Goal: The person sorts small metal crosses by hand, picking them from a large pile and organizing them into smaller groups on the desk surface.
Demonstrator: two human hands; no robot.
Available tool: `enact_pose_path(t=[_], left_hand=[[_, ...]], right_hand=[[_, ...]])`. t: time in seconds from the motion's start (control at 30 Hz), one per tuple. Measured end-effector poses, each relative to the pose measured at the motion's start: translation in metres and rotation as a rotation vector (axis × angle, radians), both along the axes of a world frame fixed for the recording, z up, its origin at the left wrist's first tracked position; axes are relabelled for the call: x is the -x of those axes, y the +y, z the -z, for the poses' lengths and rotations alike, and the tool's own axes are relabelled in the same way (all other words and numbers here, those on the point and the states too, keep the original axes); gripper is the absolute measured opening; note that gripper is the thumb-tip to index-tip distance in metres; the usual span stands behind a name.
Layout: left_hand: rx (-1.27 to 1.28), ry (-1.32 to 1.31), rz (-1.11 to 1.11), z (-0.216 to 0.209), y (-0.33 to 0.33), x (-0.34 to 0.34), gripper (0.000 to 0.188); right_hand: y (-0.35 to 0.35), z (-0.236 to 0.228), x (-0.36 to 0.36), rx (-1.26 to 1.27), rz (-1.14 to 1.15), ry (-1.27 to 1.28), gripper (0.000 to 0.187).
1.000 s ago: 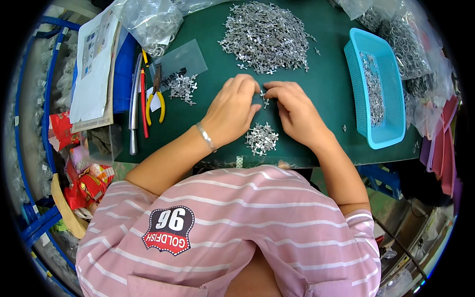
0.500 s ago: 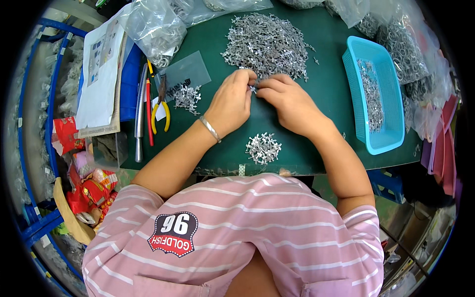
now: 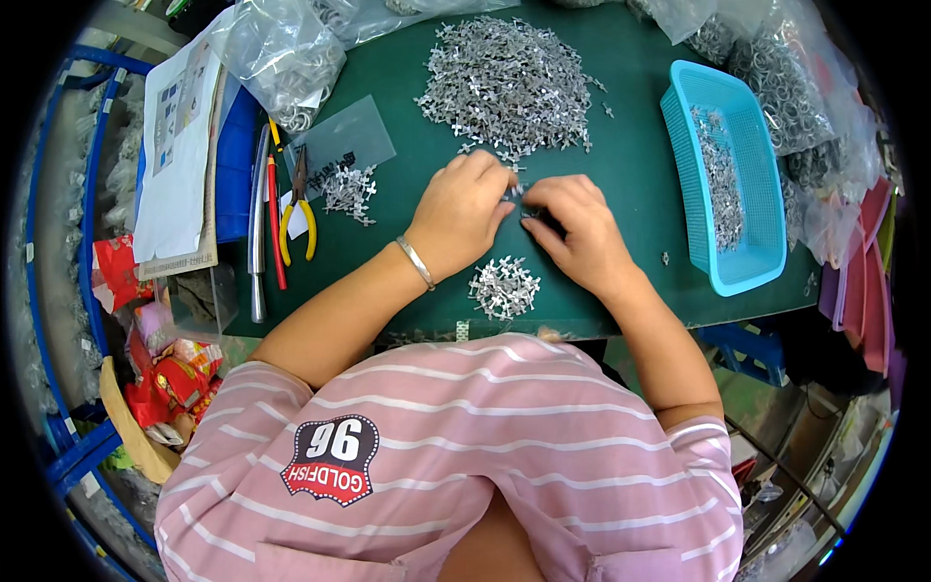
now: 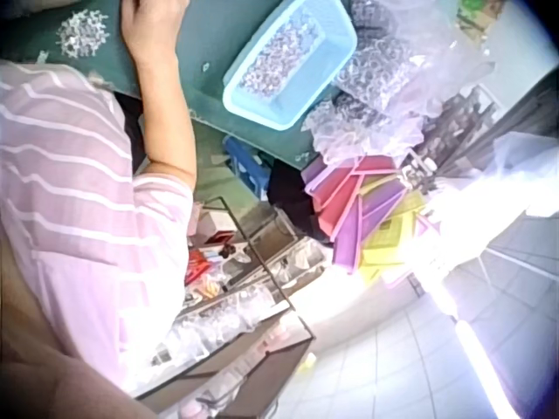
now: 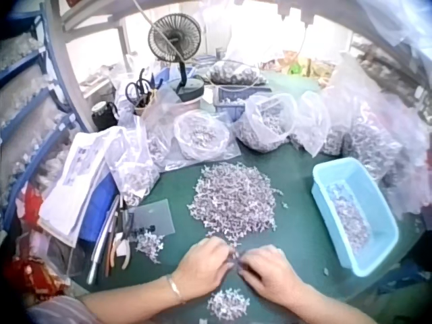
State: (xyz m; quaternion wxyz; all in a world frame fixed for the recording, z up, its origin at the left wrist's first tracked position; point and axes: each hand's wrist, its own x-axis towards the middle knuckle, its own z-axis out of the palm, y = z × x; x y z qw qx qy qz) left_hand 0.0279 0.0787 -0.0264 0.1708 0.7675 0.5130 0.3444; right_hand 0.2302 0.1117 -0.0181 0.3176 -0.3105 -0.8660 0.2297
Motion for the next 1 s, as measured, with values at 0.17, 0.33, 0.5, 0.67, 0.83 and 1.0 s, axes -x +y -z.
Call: enact_pose_path(t=[0.17, 0.33, 0.5, 0.67, 0.83, 1.0], left_hand=[[0.004, -0.051, 0.019, 0.001, 0.000, 0.008, 0.013], [0.071, -0.081, -0.019, -0.004, -0.003, 0.012, 0.012], [0.147, -0.131, -0.051, -0.013, -0.009, 0.005, 0.018], [0.153, -0.177, 0.043, -0.021, -0.028, 0.024, 0.021], [-0.040, -0.044, -0.292, -0.029, -0.038, 0.082, 0.014], [0.008, 0.121, -0.339, -0.034, -0.041, 0.122, 0.018]], right_hand=[[0.009, -0.001, 0.003, -0.018, 0.031, 0.062, 0.017], [0.008, -0.004, 0.004, -0.009, 0.057, 0.022, 0.015], [0.011, 0.000, 0.015, -0.111, 0.040, -0.070, 0.012], [-0.023, -0.022, 0.029, 0.597, -0.004, 0.255, 0.009], [0.006, -0.011, 0.028, 0.010, -0.012, 0.062, 0.023], [0.026, -0.009, 0.029, 0.096, -0.046, -0.051, 0.029]])
